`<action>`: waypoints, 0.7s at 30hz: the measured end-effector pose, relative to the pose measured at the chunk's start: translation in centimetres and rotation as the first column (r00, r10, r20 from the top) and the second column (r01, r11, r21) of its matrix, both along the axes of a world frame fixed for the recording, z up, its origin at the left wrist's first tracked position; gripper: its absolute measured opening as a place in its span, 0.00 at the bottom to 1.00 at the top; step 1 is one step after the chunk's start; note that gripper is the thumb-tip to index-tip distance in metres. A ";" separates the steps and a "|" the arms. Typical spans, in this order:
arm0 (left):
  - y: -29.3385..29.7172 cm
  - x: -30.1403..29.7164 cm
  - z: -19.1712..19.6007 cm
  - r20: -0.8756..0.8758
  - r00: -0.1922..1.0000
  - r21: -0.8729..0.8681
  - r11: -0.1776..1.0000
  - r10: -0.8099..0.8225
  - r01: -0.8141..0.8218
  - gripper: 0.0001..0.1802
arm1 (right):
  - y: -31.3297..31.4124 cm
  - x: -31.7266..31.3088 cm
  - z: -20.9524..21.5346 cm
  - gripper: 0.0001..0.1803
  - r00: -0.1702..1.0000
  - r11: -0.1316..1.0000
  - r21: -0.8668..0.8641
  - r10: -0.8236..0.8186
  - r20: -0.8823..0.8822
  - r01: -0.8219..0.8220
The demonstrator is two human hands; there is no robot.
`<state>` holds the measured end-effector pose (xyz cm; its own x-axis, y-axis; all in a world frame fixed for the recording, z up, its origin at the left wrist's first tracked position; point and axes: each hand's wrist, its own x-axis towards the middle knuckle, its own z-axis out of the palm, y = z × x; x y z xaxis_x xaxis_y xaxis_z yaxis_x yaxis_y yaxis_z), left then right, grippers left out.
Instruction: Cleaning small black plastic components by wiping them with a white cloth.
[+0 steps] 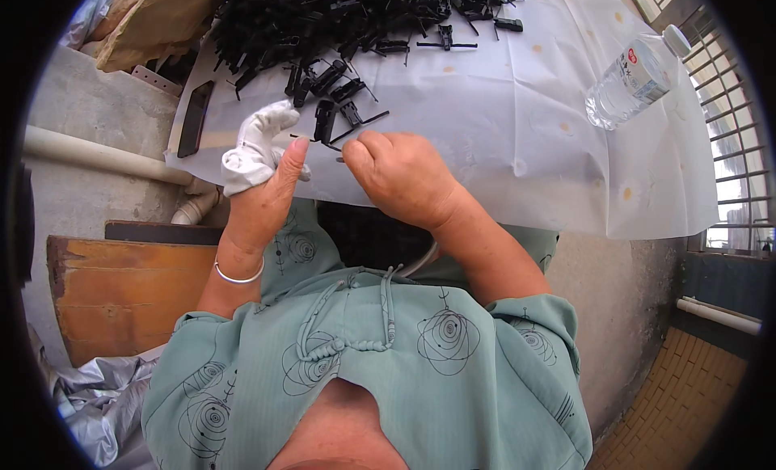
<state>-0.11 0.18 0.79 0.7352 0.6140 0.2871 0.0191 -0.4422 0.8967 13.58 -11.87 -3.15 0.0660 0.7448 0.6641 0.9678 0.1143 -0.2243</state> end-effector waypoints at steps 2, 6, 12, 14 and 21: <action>0.3 1.0 -0.4 -0.107 0.992 0.263 0.961 -0.063 0.089 0.18 | 0.4 -0.7 -0.4 0.11 0.999 0.999 0.005 0.037 0.004 -0.037; 0.3 1.4 -0.3 -0.108 0.973 -0.211 0.961 -0.204 0.178 0.16 | 0.9 -0.7 0.6 0.10 0.984 0.982 0.144 0.136 -0.116 -0.119; -0.6 1.1 -0.3 0.035 0.927 -0.421 0.836 -0.373 0.352 0.17 | 0.7 -0.6 0.4 0.10 0.610 0.999 0.035 0.016 -0.792 0.019; -1.0 0.8 -0.1 -0.087 0.946 -0.396 0.882 -0.314 0.256 0.17 | 0.4 -0.8 0.7 0.11 0.578 1.000 -0.002 0.007 -0.816 -0.016; -1.1 0.4 -1.7 -0.037 0.983 -0.289 0.943 -0.181 0.163 0.18 | 0.0 -1.0 0.6 0.13 0.634 0.960 -0.128 0.060 -0.771 -0.247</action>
